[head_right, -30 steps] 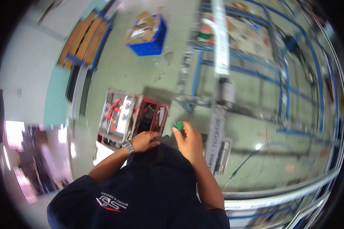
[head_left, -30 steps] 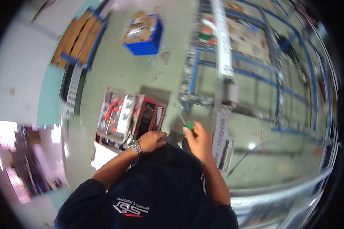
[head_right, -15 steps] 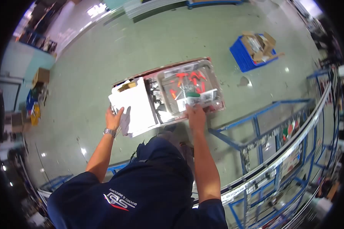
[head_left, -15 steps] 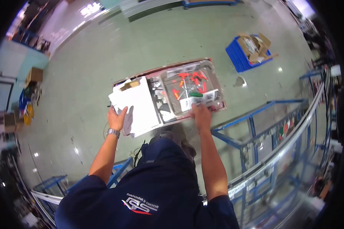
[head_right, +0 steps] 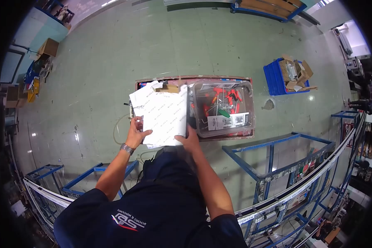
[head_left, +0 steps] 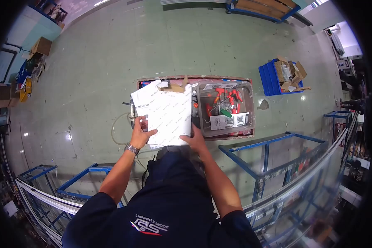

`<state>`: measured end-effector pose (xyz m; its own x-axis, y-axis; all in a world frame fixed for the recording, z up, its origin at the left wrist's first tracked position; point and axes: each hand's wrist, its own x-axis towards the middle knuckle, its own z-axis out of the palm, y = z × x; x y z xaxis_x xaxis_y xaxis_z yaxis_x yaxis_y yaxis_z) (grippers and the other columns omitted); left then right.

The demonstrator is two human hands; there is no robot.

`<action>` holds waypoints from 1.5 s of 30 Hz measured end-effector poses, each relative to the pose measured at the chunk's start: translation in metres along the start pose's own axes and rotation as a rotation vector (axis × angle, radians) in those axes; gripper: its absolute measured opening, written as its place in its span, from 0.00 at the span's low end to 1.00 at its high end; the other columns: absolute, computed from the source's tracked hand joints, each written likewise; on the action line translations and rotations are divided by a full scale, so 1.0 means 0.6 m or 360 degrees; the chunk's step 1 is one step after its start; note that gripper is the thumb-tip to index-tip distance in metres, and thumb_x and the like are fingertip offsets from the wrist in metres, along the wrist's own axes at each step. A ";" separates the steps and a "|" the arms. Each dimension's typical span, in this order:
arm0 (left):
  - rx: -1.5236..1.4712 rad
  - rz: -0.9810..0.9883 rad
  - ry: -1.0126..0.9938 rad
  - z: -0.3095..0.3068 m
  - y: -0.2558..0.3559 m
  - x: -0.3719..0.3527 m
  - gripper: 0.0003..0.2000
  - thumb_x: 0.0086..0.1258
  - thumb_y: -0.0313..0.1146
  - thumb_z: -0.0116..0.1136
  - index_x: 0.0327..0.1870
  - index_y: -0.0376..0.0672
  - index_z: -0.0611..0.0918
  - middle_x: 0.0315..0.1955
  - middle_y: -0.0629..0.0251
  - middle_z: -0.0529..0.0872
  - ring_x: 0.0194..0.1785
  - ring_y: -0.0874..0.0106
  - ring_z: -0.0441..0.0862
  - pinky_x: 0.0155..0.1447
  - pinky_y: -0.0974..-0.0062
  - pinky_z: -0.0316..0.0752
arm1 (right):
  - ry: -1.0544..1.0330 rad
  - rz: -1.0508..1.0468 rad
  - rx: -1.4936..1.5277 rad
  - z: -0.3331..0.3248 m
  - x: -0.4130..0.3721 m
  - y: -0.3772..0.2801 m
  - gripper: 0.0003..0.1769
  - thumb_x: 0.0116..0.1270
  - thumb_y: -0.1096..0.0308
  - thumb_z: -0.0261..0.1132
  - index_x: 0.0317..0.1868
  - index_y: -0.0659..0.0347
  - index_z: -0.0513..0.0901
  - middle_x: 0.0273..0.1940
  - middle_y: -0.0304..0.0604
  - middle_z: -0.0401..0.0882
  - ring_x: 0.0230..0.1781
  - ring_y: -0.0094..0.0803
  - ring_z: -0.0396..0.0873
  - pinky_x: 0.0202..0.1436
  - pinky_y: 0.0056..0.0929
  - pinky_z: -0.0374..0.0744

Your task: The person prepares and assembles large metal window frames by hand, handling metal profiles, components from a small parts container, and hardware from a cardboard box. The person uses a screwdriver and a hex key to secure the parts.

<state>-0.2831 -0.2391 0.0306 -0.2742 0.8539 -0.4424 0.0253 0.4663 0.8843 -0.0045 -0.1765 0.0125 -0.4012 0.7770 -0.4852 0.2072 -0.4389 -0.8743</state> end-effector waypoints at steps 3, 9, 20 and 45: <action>-0.0188 0.0031 -0.0272 0.011 0.053 -0.039 0.44 0.55 0.23 0.76 0.73 0.42 0.63 0.63 0.56 0.73 0.60 0.68 0.78 0.63 0.67 0.76 | -0.0061 0.0377 0.0301 -0.019 -0.022 -0.019 0.39 0.57 0.70 0.76 0.68 0.68 0.71 0.59 0.48 0.80 0.60 0.36 0.77 0.67 0.35 0.72; 0.0020 0.0165 0.0127 0.003 0.012 -0.013 0.38 0.65 0.30 0.71 0.75 0.40 0.64 0.63 0.56 0.74 0.60 0.68 0.77 0.59 0.69 0.77 | 0.0338 0.0375 0.0124 -0.076 -0.159 0.034 0.38 0.57 0.67 0.77 0.67 0.68 0.72 0.59 0.45 0.81 0.60 0.36 0.78 0.66 0.34 0.73; -0.0082 0.0066 -0.0083 0.027 -0.034 0.106 0.23 0.65 0.23 0.67 0.60 0.34 0.73 0.30 0.73 0.80 0.31 0.81 0.76 0.31 0.80 0.72 | 0.1546 0.0403 -0.0294 -0.011 -0.490 0.048 0.35 0.58 0.70 0.75 0.65 0.71 0.73 0.59 0.50 0.79 0.58 0.39 0.78 0.66 0.36 0.74; 0.2045 0.0664 -0.1725 0.076 0.079 -0.086 0.24 0.73 0.35 0.63 0.67 0.39 0.74 0.43 0.53 0.88 0.39 0.70 0.89 0.40 0.72 0.84 | 0.4372 0.0178 0.1266 0.822 -0.848 0.298 0.25 0.71 0.66 0.63 0.58 0.82 0.77 0.57 0.60 0.79 0.57 0.45 0.78 0.66 0.41 0.73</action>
<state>-0.2238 -0.2504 0.0888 0.6545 0.4586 -0.6011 0.7561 -0.3971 0.5203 -0.2032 -0.8730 0.1106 0.6527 -0.7536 -0.0778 -0.1646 -0.0408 -0.9855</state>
